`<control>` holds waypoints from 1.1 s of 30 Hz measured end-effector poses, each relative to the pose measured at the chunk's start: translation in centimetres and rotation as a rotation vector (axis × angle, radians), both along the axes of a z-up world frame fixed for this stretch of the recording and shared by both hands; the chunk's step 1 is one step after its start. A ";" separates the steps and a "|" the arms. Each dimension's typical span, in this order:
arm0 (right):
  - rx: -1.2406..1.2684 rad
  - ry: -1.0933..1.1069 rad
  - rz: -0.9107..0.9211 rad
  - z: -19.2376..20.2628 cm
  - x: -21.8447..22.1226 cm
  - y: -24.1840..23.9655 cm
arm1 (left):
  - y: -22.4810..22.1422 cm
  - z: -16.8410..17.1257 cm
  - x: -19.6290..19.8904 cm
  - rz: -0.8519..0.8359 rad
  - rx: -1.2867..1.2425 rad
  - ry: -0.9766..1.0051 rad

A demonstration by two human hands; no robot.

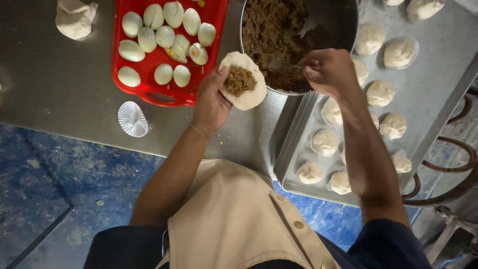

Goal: The person prepares filled dough balls by flattening dough by hand, scooping a meat filling and a piece of boiled egg into the center, and folding the dough around the filling to seal it into a ball.

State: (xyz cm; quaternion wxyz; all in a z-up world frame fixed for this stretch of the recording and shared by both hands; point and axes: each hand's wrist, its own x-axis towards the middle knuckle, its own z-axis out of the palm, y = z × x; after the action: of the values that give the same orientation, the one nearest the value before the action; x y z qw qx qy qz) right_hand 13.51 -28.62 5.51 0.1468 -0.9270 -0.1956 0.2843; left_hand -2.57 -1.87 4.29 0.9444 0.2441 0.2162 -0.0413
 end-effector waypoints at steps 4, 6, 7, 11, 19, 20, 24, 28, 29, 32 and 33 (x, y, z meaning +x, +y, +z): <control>0.106 0.066 -0.151 3.3 -1.1 -0.8 | -0.1 0.3 -0.1 -0.003 -0.018 -0.012; 0.070 -0.003 -0.119 6.0 -1.8 -1.2 | -0.4 0.3 -0.2 -0.009 0.002 0.000; 0.102 -0.034 -0.117 7.4 -2.3 -1.2 | -0.7 0.3 -0.2 -0.011 0.025 0.015; 0.240 -0.237 0.027 12.6 -5.2 -0.5 | -2.0 1.5 0.5 -0.074 0.239 0.009; 0.101 -0.565 0.220 17.9 -9.5 3.4 | -3.6 5.9 1.1 -0.065 0.678 0.046; 0.112 -0.588 0.238 18.3 -9.8 3.6 | -3.6 5.9 1.0 -0.025 0.637 0.032; 0.085 -0.665 0.307 19.0 -10.4 4.1 | -3.6 5.0 0.6 -0.017 0.847 -0.007; 0.056 -0.726 0.304 20.0 -10.6 4.4 | -3.9 3.8 0.6 0.038 0.713 0.022; 0.061 -0.749 0.298 20.3 -10.6 4.4 | -3.9 3.6 0.7 0.055 0.642 0.031; 0.107 -0.734 0.246 19.7 -10.6 3.6 | -3.6 2.8 0.2 0.058 0.474 -0.011; 0.129 -0.718 0.225 18.8 -10.5 2.9 | -3.6 2.6 0.0 0.058 0.372 -0.003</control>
State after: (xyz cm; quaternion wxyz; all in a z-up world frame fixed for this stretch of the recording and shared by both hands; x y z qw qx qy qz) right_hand 3.04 -25.68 24.31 0.0948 -0.9291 -0.3527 -0.0571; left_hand -2.55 -5.44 6.86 0.8842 0.4082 0.2256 0.0270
